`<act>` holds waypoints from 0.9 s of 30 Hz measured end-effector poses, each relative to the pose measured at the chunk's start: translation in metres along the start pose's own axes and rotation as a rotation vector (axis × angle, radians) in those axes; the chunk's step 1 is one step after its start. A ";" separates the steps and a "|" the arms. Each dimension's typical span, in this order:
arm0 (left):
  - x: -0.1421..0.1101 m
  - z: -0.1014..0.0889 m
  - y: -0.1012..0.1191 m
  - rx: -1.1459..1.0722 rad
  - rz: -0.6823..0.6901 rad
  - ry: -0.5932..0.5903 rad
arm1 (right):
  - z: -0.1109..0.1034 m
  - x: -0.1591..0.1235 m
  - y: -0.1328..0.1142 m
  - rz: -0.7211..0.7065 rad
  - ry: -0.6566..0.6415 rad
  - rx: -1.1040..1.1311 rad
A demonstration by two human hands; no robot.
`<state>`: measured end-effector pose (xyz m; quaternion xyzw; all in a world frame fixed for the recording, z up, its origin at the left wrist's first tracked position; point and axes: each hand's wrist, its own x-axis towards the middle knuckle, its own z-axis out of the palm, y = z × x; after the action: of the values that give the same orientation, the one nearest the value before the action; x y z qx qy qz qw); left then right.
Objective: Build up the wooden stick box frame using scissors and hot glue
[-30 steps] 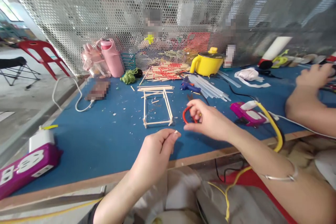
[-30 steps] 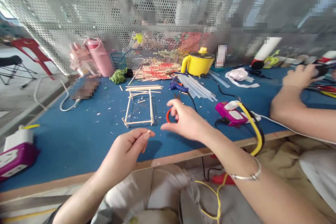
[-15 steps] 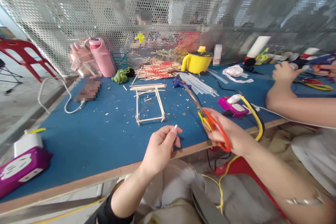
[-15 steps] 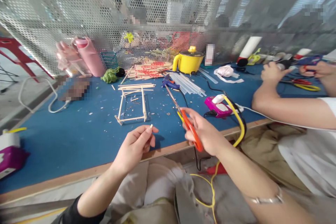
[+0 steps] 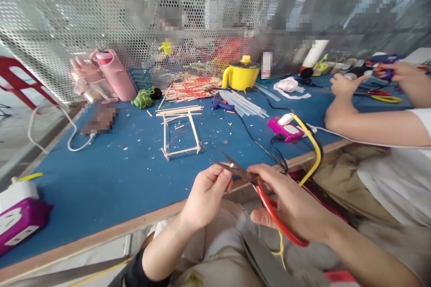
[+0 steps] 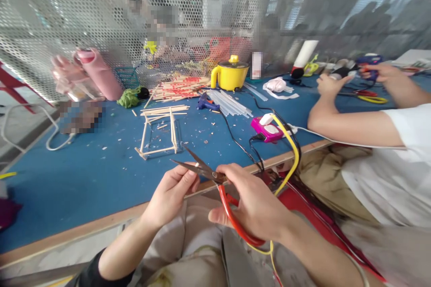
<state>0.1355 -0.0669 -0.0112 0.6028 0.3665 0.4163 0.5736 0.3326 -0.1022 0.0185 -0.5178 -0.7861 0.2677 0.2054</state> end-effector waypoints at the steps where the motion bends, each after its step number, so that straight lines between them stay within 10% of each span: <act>1: 0.000 0.000 -0.001 0.007 0.002 -0.004 | 0.001 0.000 0.001 -0.013 0.001 -0.002; 27: -0.008 0.006 -0.006 0.077 0.123 -0.037 | 0.014 0.003 0.010 -0.175 0.126 -0.080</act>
<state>0.1383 -0.0767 -0.0174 0.6534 0.3341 0.4250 0.5299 0.3301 -0.0990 0.0014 -0.4709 -0.8238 0.1843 0.2563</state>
